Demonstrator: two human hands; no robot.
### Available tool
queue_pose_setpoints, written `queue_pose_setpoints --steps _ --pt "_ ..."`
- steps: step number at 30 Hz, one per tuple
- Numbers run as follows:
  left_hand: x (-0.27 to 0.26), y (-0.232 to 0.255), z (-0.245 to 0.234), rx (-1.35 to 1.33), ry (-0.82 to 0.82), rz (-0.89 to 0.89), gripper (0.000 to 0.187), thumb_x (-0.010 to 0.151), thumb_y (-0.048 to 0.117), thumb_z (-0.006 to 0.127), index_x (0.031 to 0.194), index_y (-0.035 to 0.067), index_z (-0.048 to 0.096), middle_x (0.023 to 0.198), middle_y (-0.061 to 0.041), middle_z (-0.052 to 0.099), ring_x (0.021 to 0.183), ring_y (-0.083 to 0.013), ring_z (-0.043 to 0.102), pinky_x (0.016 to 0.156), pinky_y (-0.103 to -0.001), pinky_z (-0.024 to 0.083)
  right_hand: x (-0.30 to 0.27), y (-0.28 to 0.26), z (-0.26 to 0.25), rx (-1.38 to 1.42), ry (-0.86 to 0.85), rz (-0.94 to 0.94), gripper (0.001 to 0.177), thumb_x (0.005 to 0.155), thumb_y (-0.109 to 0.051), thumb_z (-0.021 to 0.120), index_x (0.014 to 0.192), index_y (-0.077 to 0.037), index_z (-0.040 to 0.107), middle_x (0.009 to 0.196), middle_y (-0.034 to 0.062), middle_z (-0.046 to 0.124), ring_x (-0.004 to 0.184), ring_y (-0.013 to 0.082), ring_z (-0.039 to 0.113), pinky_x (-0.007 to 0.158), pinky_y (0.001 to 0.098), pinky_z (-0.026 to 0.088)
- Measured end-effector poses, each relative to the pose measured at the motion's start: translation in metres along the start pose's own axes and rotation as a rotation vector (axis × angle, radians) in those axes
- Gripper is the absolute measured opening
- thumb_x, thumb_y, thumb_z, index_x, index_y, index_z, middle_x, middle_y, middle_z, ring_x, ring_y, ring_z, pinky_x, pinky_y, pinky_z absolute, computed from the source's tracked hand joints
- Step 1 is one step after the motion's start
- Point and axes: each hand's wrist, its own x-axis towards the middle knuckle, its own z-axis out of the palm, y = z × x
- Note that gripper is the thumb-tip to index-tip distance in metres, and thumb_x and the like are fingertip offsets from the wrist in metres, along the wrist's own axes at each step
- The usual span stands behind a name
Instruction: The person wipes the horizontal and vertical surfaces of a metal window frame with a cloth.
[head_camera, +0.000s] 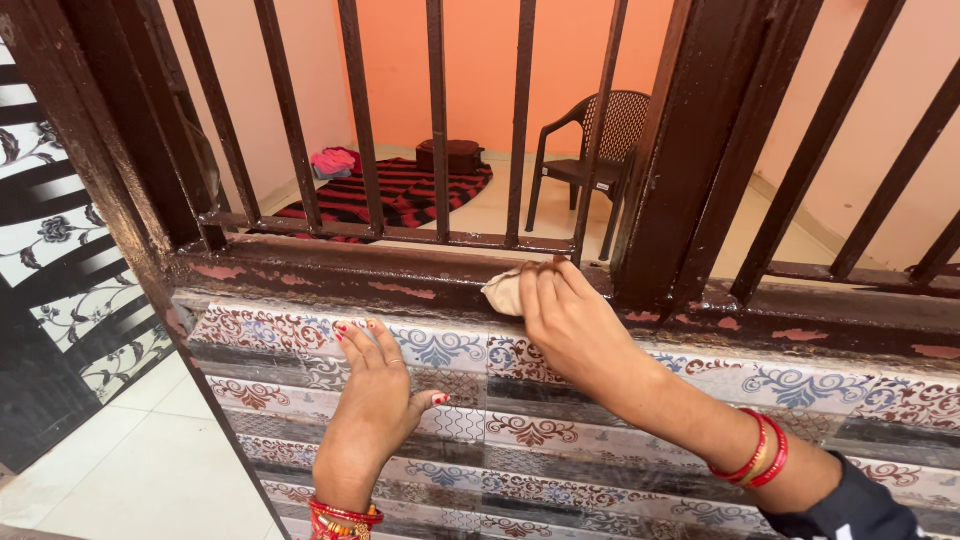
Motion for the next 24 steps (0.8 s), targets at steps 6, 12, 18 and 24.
queue_pose_setpoints --steps 6,12,18,24 --pt "0.003 0.005 -0.005 0.034 -0.11 -0.05 0.122 0.083 0.057 0.073 0.139 -0.031 0.01 0.138 -0.06 0.019 0.138 -0.0693 0.018 0.12 -0.054 0.021 0.031 -0.022 0.038 0.309 -0.099 0.105 0.015 0.09 -0.002 0.054 0.097 0.004 0.065 0.082 0.0152 0.068 0.066 0.0216 0.065 0.069 0.0366 0.051" --pt "0.002 0.007 -0.005 0.023 -0.078 -0.038 0.123 0.081 0.054 0.077 0.142 -0.031 0.011 0.137 -0.061 0.018 0.137 -0.0701 0.016 0.12 -0.055 0.02 0.096 -0.071 0.065 0.936 0.221 0.13 0.031 0.089 -0.007 0.058 0.117 0.007 0.061 0.099 0.0183 0.068 0.09 0.0345 0.068 0.076 0.0447 0.051" --pt "0.003 0.001 0.002 -0.027 -0.082 -0.024 0.12 0.081 0.05 0.078 0.144 -0.028 0.012 0.14 -0.062 0.015 0.136 -0.0716 0.013 0.119 -0.056 0.018 0.148 -0.106 0.074 0.825 0.309 0.106 0.052 0.078 -0.008 0.064 0.128 0.008 0.056 0.124 0.0168 0.061 0.115 0.0292 0.062 0.091 0.0373 0.053" --pt "0.008 -0.004 0.017 0.087 -0.039 0.05 0.12 0.083 0.05 0.076 0.139 -0.033 0.011 0.139 -0.058 0.017 0.137 -0.0715 0.015 0.118 -0.063 0.015 0.119 -0.092 0.051 0.709 0.318 0.054 0.064 0.079 -0.011 0.064 0.136 0.015 0.052 0.112 0.0178 0.059 0.106 0.0305 0.059 0.09 0.0381 0.053"
